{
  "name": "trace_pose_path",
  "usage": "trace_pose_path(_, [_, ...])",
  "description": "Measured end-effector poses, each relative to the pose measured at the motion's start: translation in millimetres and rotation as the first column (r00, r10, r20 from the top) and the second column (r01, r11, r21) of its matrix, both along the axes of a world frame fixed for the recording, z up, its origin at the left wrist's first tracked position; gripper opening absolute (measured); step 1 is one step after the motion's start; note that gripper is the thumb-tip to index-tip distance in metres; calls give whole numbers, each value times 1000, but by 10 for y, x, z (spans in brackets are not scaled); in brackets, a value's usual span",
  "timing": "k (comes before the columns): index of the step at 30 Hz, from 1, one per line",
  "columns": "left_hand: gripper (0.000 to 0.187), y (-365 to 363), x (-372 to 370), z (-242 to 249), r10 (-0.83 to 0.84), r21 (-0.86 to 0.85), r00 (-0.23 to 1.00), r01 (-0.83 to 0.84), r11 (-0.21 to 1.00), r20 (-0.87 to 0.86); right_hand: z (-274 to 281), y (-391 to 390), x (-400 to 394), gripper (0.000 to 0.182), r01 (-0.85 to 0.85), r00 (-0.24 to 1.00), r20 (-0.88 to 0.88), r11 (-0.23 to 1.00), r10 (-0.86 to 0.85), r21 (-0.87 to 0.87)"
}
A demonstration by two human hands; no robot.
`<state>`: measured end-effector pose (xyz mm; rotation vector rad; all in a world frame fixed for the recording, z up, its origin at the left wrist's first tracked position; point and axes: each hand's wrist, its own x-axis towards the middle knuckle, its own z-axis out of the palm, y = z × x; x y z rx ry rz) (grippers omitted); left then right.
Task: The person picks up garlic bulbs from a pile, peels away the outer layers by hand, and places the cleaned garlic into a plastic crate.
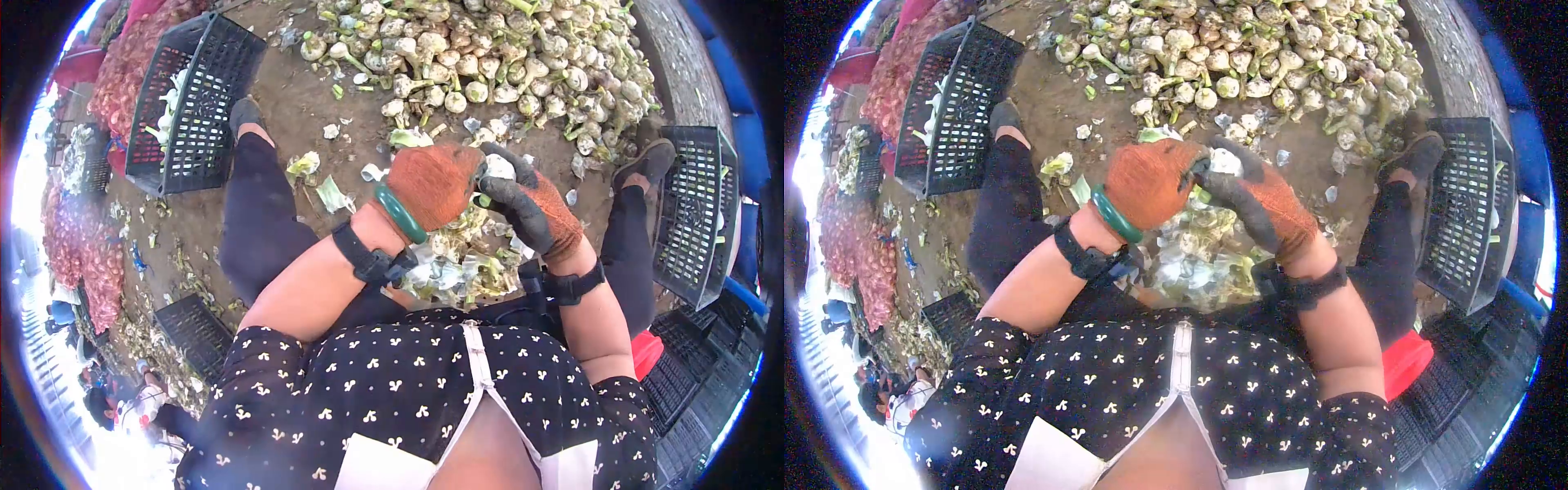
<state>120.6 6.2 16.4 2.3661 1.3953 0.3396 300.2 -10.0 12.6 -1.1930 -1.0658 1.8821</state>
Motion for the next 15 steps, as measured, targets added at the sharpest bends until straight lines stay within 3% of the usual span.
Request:
trace_pose_path(1, [29, -12, -26, -6, -51, 91, 998, 47, 995, 41, 94, 23, 21, 56, -83, 989, 123, 996, 84, -16])
trace_pose_path(2, [29, -2, -51, -5, -48, 88, 998, 44, 995, 38, 118, 29, 27, 56, -87, 989, 120, 996, 88, -19])
trace_pose_path(4, [26, 47, -92, -15, -253, 268, 966, 230, 936, 56, 148, 17, 29, 56, -241, 955, 179, 971, 237, 0])
trace_pose_path(5, [26, 61, -91, -31, -282, 292, 957, 252, 923, 64, 229, 10, -3, 52, -332, 920, 160, 929, 356, -161])
trace_pose_path(6, [26, 66, -88, -39, -282, 286, 957, 253, 924, 63, 182, -34, -11, 47, -430, 882, 154, 894, 446, -126])
trace_pose_path(8, [26, 78, -84, -37, -297, 196, 955, 288, 938, 18, 57, -95, -33, 43, -383, 898, 171, 911, 406, -156])
trace_pose_path(9, [37, 59, -92, -60, -169, 35, 984, 167, 985, 57, 71, -70, -21, 42, -324, 915, 186, 927, 357, -186])
trace_pose_path(10, [37, 55, -96, -56, -172, 40, 984, 169, 985, 57, 125, -23, -33, 43, -263, 930, 204, 941, 306, -212])
trace_pose_path(12, [51, 20, -99, -45, 211, -386, 940, -95, 917, 269, -192, -52, 2, 45, -30, 999, 41, 994, 34, -106])
trace_pose_path(13, [61, -18, -77, -90, 162, -458, 976, -78, 885, 148, -179, -29, 10, 45, -68, 992, 107, 997, 70, -22])
trace_pose_path(15, [59, -81, -28, -182, 162, -441, 965, -56, 896, 205, -186, -7, -8, 46, -114, 979, 174, 992, 103, 58])
